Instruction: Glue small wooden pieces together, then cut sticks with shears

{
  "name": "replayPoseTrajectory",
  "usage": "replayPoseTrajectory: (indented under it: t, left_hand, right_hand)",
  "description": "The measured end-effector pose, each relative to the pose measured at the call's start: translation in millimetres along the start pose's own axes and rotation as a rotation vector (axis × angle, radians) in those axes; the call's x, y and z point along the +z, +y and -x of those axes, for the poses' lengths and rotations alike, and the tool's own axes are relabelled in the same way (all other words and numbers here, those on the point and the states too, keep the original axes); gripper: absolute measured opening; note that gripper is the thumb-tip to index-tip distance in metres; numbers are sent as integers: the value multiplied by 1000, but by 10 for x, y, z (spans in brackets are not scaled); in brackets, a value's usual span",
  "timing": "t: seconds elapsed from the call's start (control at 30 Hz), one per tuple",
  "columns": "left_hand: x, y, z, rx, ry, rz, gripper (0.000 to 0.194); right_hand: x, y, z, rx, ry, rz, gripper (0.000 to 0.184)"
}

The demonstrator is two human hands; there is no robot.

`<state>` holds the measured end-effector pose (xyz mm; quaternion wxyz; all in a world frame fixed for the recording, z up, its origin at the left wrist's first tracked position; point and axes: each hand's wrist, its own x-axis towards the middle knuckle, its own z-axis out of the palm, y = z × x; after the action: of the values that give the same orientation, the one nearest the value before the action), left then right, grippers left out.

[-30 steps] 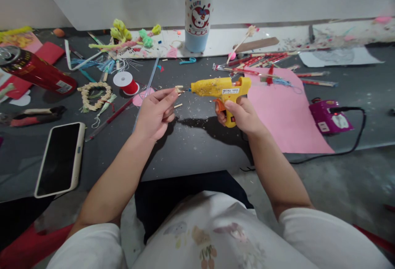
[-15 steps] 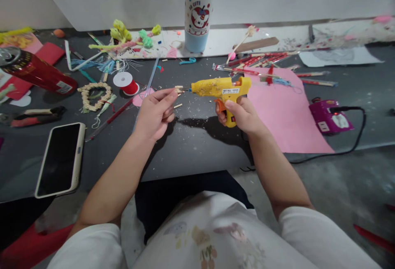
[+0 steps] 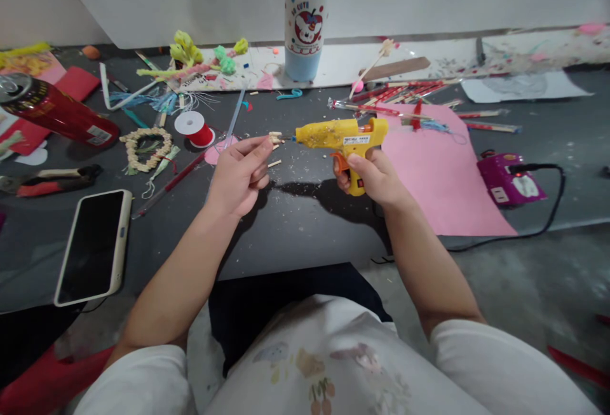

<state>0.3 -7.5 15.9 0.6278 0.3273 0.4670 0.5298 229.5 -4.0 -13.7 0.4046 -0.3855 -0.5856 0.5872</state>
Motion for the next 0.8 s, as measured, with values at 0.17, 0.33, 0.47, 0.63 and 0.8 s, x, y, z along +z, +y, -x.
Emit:
replayPoseTrajectory:
  t: [0.17, 0.33, 0.47, 0.63, 0.8]
  left_hand:
    - [9, 9, 3, -6, 9, 11, 19]
    - [4, 26, 10, 6, 6, 13, 8]
    - [4, 31, 4, 2, 38, -9, 8]
    - [-16, 31, -18, -40, 4, 9, 11]
    - [-43, 61, -33, -171, -76, 119, 13]
  right_hand:
    - [-4, 10, -2, -3, 11, 14, 47]
    - [-5, 26, -5, -50, 32, -57, 44]
    - [-12, 18, 4, -110, 38, -159, 37]
    - [-31, 20, -2, -124, 64, -176, 34]
    - [-65, 50, -20, -194, 150, -75, 27]
